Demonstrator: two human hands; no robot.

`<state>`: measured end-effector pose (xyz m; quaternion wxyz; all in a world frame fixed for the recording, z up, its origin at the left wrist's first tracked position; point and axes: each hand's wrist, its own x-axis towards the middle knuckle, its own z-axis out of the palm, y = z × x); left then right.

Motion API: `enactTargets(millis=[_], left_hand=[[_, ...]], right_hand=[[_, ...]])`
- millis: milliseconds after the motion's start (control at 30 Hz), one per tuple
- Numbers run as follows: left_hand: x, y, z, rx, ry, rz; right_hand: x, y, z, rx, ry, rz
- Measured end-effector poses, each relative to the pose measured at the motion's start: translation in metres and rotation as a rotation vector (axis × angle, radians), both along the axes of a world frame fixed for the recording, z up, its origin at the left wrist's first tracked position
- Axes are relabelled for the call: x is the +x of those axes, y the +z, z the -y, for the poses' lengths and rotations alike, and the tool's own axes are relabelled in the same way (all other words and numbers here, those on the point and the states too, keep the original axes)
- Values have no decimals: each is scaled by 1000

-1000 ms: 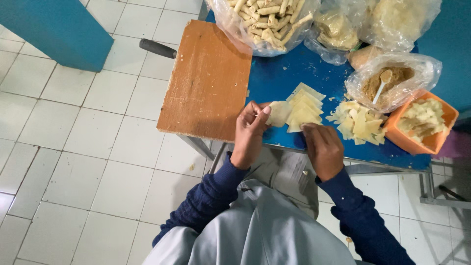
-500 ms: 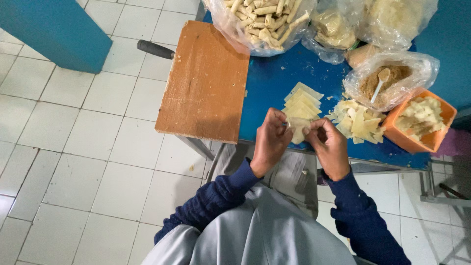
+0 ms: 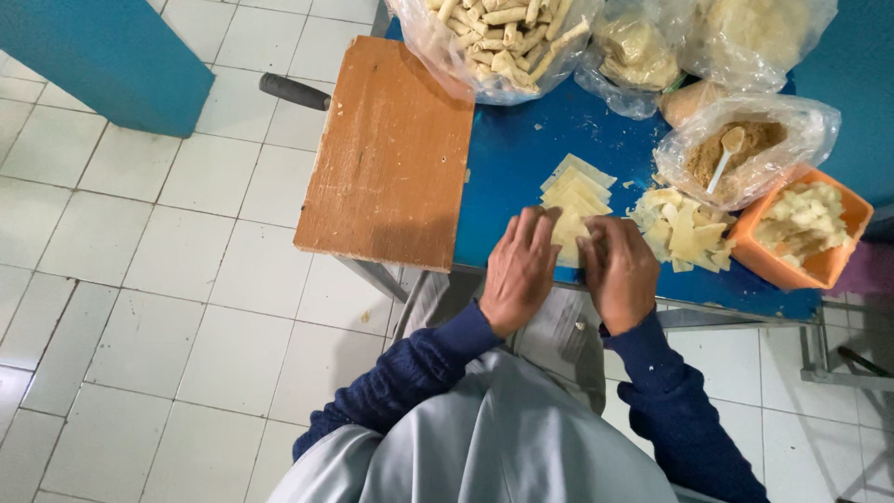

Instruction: The person sits at a table and folds flat dough pieces into layered stacks, sprinkling brown powder from a plastic bag with a spoon between layers. Finished stacks are placed into an orange container beside the work area.

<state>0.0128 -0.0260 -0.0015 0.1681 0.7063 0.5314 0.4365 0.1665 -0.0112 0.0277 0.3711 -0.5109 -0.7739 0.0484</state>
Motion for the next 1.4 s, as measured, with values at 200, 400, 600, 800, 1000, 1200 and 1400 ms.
enactTargets(millis=[200,400,600,800,1000,1200,1400], left_hand=[[-7,-12,5,305,-93,-207],[-13,-12,6,335,-134,-252],[-15,-6,6,339,-146,-241],[-14,-7,5,327,-138,-209],[-11,-9,5,312,-120,-202],[-12,-10,6,298,-119,-194],[-12,-14,5,293,-114,-195]], right_hand=[[40,3,-12,168,-76,99],[140,21,-63,105,-172,-41],[216,34,-51,-116,-326,25],[233,1,-2,-5,-456,619],[234,-48,-10,43,-520,454],[222,-49,-13,55,-450,248],[201,-33,-4,29,-446,14]])
